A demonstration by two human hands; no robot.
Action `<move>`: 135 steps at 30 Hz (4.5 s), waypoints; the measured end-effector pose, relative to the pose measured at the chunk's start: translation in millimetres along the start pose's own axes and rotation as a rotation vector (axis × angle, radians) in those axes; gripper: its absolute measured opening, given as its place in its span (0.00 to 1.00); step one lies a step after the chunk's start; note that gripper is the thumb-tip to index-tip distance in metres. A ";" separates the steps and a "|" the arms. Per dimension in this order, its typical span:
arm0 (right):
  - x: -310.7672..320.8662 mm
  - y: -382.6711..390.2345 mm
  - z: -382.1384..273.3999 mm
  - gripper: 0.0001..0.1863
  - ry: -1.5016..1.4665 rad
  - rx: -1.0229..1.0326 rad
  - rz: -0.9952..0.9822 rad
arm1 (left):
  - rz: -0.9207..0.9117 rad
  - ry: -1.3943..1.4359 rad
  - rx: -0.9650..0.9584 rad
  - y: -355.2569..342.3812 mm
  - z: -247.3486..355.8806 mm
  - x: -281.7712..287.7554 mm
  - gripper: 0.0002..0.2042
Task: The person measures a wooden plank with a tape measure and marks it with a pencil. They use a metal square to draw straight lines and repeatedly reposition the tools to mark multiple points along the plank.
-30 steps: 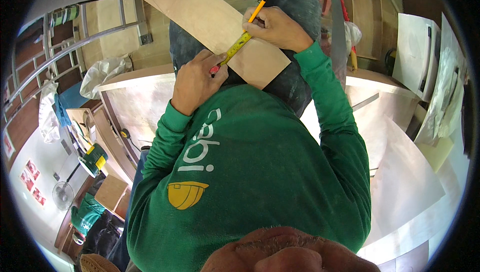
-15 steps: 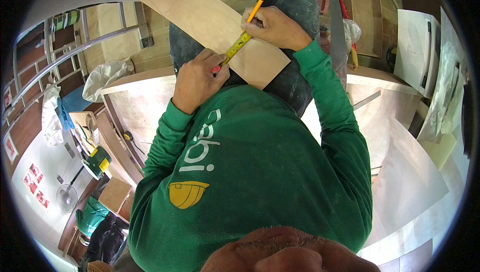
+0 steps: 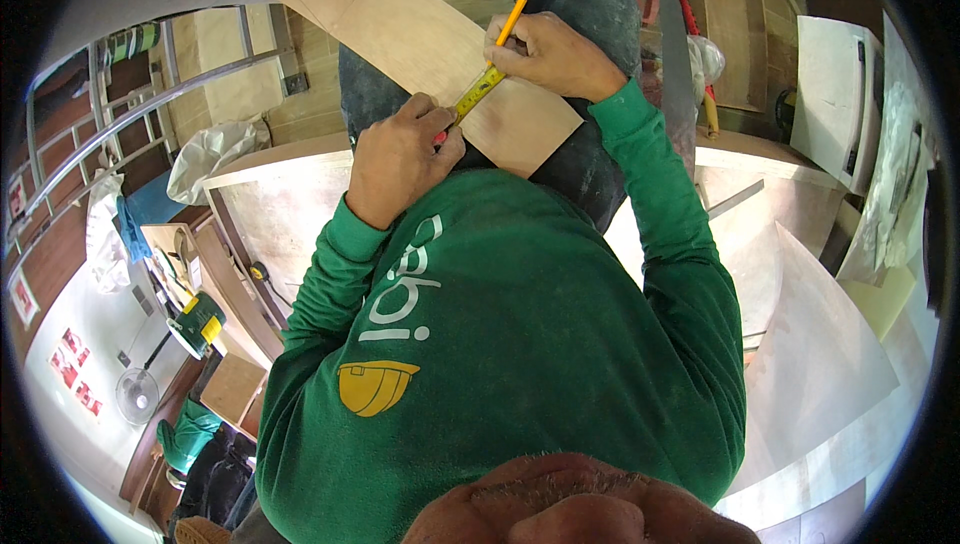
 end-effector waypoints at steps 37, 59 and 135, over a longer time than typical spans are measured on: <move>70.2 200.2 -15.7 0.17 -0.270 -0.369 0.816 | 0.022 0.538 0.114 -15.1 21.7 8.2 0.33; 89.9 431.5 173.5 0.20 0.179 -0.777 0.937 | -0.866 0.206 -1.223 85.9 272.1 -326.5 0.16; 87.3 192.1 -30.8 0.25 0.350 -0.525 0.311 | 0.343 0.112 0.030 -59.4 -187.7 56.4 0.35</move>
Point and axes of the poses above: each hand's wrist, its own y-axis away from the middle knuckle, its own x-axis out of the back of the hand, z = x × y, the point moved 10 cm from there along -y, towards the middle knuckle, and after that the axes turned 11 degrees about z, right-handed, at the moved point
